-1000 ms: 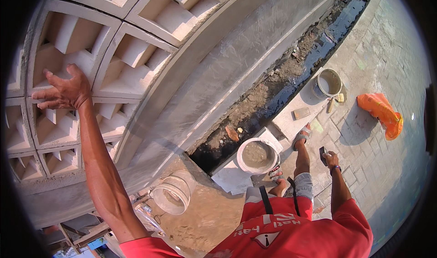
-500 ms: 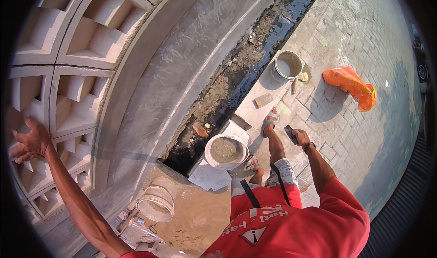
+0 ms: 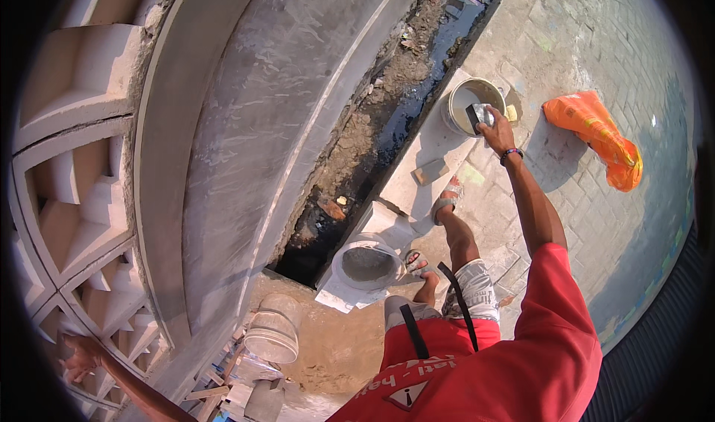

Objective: The person applies plaster to a decorative concrete wall using a trowel. They repeatedly scoop plaster from a bucket and smooth it onto the wall surface.

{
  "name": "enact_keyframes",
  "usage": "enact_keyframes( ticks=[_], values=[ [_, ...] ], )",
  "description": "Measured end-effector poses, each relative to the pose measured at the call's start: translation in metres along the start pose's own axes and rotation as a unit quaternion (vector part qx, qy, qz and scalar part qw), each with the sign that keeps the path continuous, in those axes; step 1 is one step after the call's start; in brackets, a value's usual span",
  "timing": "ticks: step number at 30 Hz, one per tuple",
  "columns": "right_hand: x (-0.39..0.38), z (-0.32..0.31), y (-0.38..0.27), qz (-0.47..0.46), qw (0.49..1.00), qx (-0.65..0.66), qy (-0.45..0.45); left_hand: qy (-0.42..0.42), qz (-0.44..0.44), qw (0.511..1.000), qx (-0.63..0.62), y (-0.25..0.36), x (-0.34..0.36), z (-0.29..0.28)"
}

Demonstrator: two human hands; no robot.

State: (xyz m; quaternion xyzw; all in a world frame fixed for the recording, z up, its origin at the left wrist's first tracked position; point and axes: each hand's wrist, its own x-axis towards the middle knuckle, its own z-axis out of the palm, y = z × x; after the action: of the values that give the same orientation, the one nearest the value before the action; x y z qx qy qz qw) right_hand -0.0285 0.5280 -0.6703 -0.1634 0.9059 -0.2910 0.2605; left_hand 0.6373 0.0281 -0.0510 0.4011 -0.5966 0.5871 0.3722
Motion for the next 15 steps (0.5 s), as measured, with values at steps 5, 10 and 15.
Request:
enact_keyframes(
  ticks=[5, 10, 15],
  values=[
    [0.106, 0.069, 0.073, 0.033, 0.967, -0.236, -0.092, -0.033, -0.038, 0.999, -0.019, 0.059, 0.025, -0.040],
    [0.141, 0.111, 0.144, 0.081, 0.936, -0.313, -0.137, -0.043, -0.082, 0.994, -0.065, 0.082, 0.030, -0.037],
    [0.156, 0.102, 0.148, 0.043, 0.936, -0.300, -0.177, -0.053, -0.083, 0.995, -0.029, 0.063, 0.024, -0.043]
  ],
)
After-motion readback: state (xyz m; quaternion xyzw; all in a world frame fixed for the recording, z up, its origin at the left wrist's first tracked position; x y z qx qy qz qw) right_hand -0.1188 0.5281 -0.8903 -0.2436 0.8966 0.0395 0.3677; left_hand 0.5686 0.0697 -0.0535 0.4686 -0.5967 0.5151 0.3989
